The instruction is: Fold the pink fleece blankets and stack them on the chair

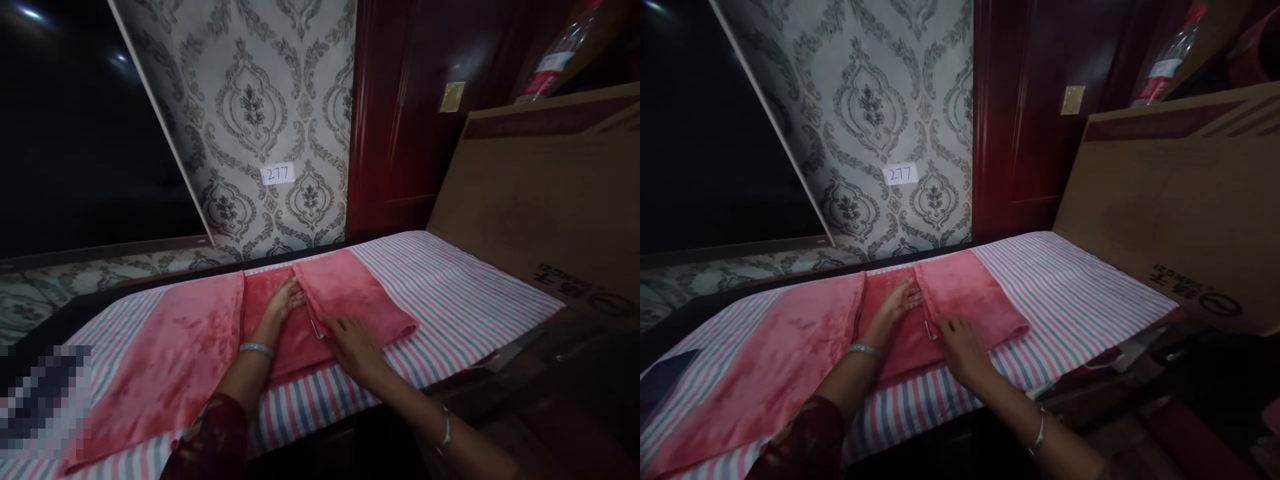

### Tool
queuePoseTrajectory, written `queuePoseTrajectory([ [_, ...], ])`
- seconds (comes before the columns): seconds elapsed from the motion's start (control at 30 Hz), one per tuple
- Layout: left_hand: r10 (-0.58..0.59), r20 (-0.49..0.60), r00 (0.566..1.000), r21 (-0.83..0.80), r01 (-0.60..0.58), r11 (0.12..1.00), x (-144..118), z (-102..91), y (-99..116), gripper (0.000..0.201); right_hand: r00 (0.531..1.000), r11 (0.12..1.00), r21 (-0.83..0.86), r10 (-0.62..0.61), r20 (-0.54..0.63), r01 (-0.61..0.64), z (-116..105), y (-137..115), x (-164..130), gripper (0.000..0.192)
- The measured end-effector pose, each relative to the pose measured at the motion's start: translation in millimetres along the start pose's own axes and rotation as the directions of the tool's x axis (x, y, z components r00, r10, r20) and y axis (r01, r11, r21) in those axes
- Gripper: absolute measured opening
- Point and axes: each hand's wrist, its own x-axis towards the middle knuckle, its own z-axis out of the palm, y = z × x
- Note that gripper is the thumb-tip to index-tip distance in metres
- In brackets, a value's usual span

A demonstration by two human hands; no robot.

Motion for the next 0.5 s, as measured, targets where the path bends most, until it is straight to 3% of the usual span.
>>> queuePoseTrajectory([
  [0.2,0.189,-0.078,0.979,0.083,-0.183,0.980,23.1,30.9,-7.2,0.079,0.981,1.000,-0.020,0.013,-0.192,-0.017,14.8,12.3,-7.5,0.041],
  [0.33,0.308,-0.093,0.947,0.151,-0.292,0.944,41.5,46.6,16.0,0.082,0.953,0.999,0.012,-0.044,-0.300,0.050,-1.3,-4.0,8.4,0.046],
  [0.43,0.402,-0.082,0.912,0.210,-0.379,0.901,51.5,38.7,46.4,0.076,0.932,0.992,0.026,-0.107,-0.347,0.124,-10.7,-26.7,20.5,0.059],
  [0.5,0.431,-0.087,0.898,0.253,-0.398,0.882,53.4,23.6,58.5,0.075,0.931,0.987,0.021,-0.144,-0.336,0.160,-4.6,-41.3,25.2,0.061],
])
